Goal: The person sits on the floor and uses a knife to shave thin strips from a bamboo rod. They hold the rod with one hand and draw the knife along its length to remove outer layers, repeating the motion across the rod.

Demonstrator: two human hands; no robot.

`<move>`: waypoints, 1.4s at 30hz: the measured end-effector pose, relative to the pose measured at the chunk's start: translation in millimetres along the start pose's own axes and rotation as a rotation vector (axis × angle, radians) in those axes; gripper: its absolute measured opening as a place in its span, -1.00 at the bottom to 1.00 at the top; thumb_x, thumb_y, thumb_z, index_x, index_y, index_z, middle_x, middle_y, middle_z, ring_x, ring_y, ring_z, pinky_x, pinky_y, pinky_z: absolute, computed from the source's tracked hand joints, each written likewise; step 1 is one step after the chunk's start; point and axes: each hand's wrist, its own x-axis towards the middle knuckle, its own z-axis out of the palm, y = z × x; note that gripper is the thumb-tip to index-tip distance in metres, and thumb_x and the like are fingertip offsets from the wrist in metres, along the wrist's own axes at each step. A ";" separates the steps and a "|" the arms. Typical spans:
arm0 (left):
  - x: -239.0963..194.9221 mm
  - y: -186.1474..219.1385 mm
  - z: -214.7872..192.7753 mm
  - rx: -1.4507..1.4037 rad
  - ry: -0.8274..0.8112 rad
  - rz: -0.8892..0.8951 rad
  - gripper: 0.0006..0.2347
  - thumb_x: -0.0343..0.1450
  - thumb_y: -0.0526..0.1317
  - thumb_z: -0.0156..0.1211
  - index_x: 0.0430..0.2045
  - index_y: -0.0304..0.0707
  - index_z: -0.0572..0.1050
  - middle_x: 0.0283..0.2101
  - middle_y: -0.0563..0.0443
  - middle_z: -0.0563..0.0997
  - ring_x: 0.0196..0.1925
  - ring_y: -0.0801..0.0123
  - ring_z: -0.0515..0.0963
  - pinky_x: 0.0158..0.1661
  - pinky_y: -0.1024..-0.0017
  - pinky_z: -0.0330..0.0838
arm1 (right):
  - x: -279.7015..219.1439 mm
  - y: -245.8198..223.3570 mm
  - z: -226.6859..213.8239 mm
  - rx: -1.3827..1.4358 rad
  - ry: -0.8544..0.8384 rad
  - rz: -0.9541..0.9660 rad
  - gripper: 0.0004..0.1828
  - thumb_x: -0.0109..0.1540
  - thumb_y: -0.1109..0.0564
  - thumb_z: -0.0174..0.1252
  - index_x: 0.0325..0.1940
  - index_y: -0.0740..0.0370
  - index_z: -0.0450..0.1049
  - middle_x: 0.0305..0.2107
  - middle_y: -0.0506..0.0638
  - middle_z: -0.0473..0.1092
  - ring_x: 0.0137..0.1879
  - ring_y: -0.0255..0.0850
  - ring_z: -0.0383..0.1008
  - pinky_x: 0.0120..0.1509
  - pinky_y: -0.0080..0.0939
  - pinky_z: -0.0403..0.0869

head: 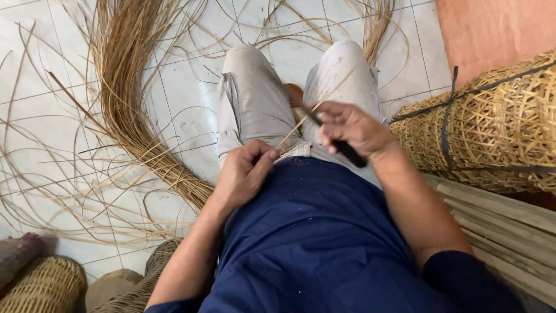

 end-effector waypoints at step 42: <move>-53.5 -52.1 -39.8 -0.267 0.224 -0.113 -0.84 0.49 -0.23 0.27 -0.34 -0.39 0.66 -0.65 0.05 0.45 -0.59 0.54 0.42 -0.50 0.57 0.35 | -11.8 -62.1 22.4 -0.196 0.199 0.005 -0.32 0.18 0.32 0.29 0.38 0.45 0.32 -0.55 -0.14 0.40 -0.51 -0.34 0.53 -0.51 -0.39 0.57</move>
